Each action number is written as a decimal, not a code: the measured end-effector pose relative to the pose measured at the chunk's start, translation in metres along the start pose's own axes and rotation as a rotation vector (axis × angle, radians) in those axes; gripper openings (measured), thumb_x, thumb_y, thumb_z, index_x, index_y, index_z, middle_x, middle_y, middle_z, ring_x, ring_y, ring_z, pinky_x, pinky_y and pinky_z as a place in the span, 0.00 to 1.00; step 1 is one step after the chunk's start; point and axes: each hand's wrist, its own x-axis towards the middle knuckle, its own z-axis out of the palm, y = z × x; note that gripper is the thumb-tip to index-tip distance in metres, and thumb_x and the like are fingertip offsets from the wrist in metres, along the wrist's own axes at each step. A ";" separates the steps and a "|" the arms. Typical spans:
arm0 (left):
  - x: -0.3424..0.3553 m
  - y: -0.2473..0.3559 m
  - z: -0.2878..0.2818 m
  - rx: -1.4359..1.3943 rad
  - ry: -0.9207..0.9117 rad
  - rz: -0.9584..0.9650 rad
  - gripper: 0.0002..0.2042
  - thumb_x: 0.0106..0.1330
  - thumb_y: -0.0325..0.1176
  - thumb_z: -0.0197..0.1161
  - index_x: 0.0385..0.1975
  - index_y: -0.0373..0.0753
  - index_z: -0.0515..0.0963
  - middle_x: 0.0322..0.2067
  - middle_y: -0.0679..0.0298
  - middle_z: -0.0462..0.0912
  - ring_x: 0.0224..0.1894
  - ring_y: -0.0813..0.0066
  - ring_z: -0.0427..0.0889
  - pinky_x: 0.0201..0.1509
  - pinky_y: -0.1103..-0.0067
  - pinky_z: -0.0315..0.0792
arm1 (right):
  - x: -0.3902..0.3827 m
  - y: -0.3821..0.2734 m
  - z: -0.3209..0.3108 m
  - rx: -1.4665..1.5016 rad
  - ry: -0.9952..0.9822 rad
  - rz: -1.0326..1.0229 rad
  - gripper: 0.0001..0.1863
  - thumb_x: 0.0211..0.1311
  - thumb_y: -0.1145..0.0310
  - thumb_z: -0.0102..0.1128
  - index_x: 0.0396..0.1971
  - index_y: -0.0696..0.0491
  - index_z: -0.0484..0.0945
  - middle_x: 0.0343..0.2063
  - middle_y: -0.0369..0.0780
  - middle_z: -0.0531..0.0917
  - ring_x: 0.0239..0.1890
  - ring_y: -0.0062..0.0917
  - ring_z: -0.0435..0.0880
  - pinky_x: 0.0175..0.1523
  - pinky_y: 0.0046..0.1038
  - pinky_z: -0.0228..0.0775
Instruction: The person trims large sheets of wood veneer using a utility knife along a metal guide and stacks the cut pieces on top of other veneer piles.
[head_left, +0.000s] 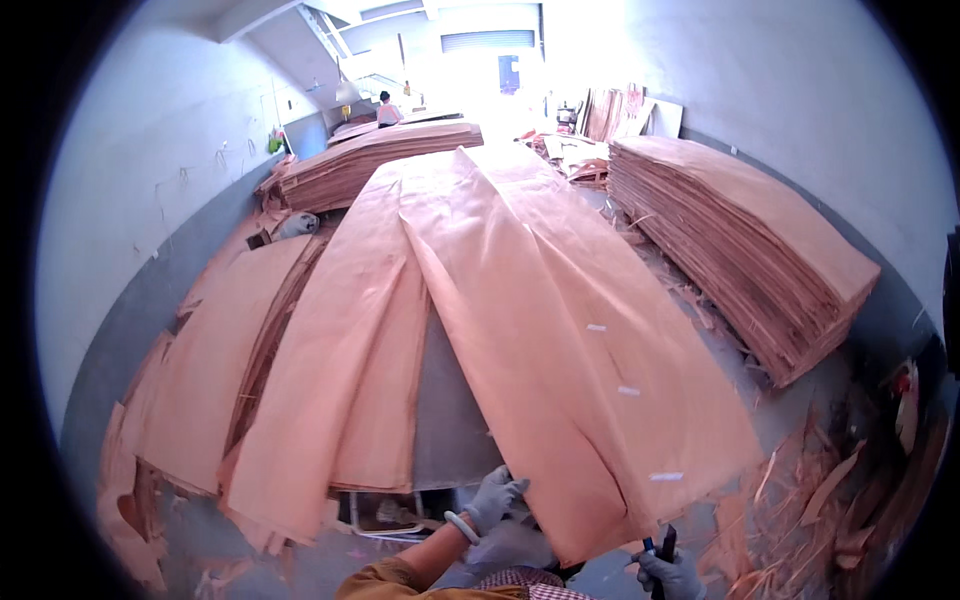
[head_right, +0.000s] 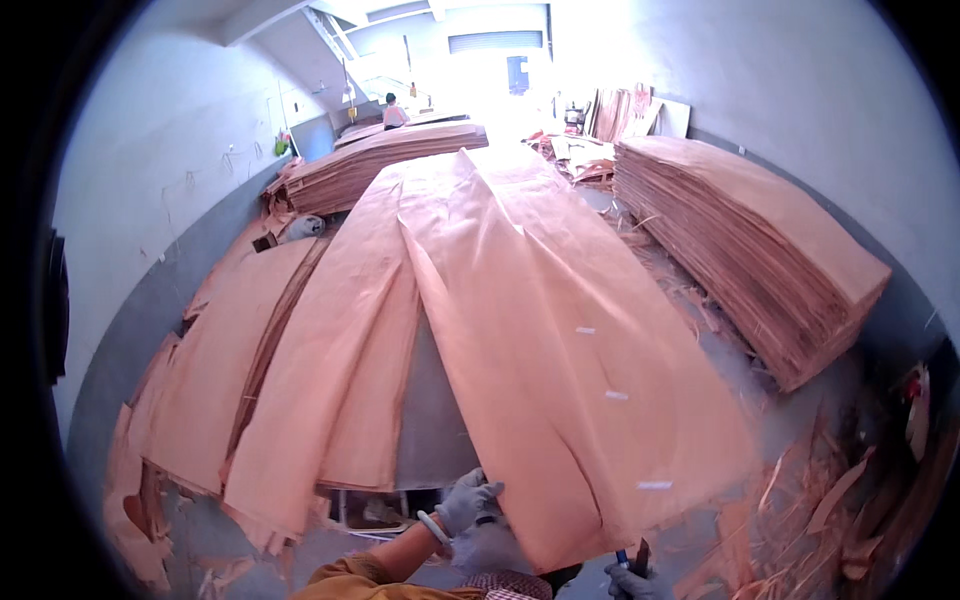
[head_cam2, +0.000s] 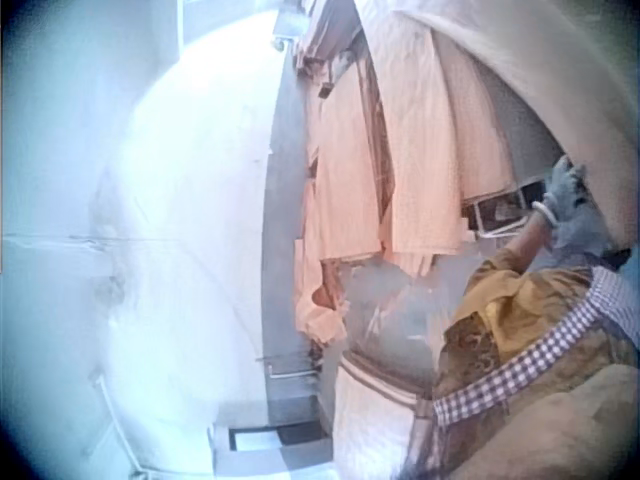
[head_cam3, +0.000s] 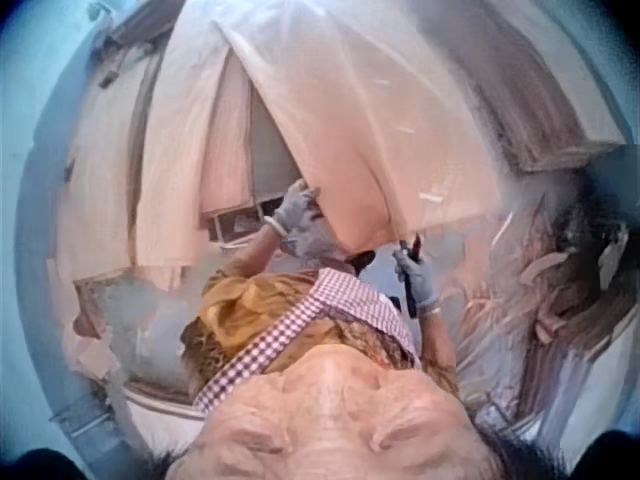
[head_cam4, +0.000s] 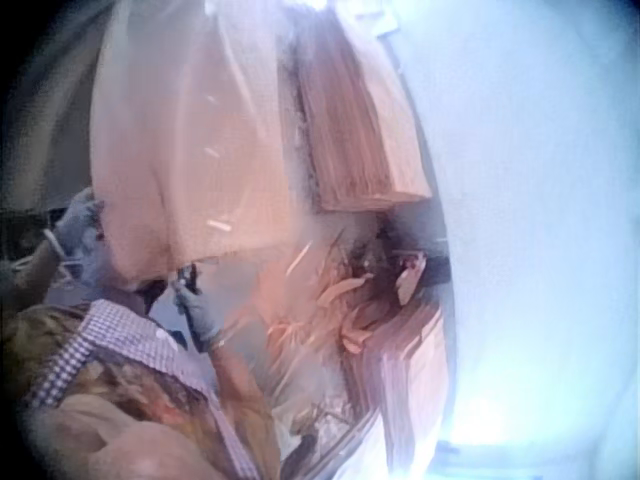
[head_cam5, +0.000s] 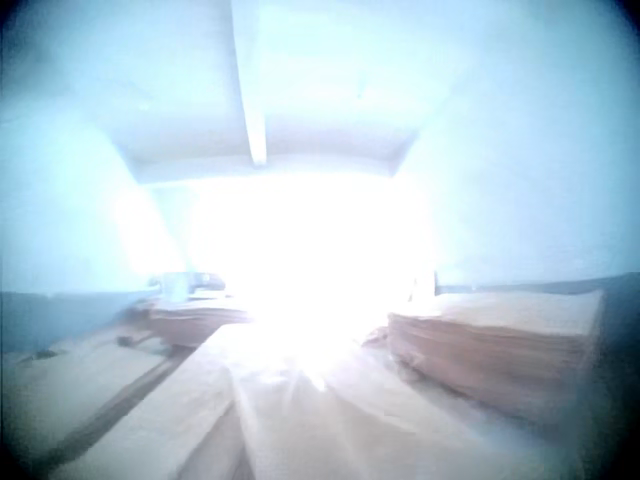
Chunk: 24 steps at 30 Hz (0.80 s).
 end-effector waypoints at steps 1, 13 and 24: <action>0.016 -0.006 0.025 -0.054 -0.039 -0.003 0.12 0.68 0.29 0.56 0.48 0.33 0.72 0.44 0.62 0.80 0.42 0.77 0.79 0.45 0.80 0.75 | 0.001 -0.011 -0.017 0.022 0.018 -0.003 0.12 0.62 0.65 0.59 0.38 0.58 0.78 0.19 0.34 0.77 0.18 0.15 0.72 0.23 0.17 0.62; 0.218 -0.054 0.271 -0.037 -0.077 -0.235 0.15 0.68 0.31 0.54 0.51 0.34 0.70 0.44 0.60 0.79 0.41 0.69 0.81 0.44 0.74 0.77 | 0.033 -0.114 -0.235 0.263 0.124 -0.036 0.13 0.67 0.64 0.53 0.41 0.60 0.76 0.16 0.31 0.70 0.14 0.14 0.65 0.20 0.15 0.56; 0.376 -0.087 0.508 -0.041 -0.082 0.011 0.06 0.69 0.31 0.52 0.41 0.39 0.73 0.37 0.64 0.79 0.37 0.73 0.79 0.42 0.74 0.75 | 0.121 -0.241 -0.535 0.417 -0.045 -0.191 0.20 0.66 0.55 0.54 0.42 0.58 0.76 0.18 0.34 0.74 0.17 0.16 0.69 0.21 0.18 0.60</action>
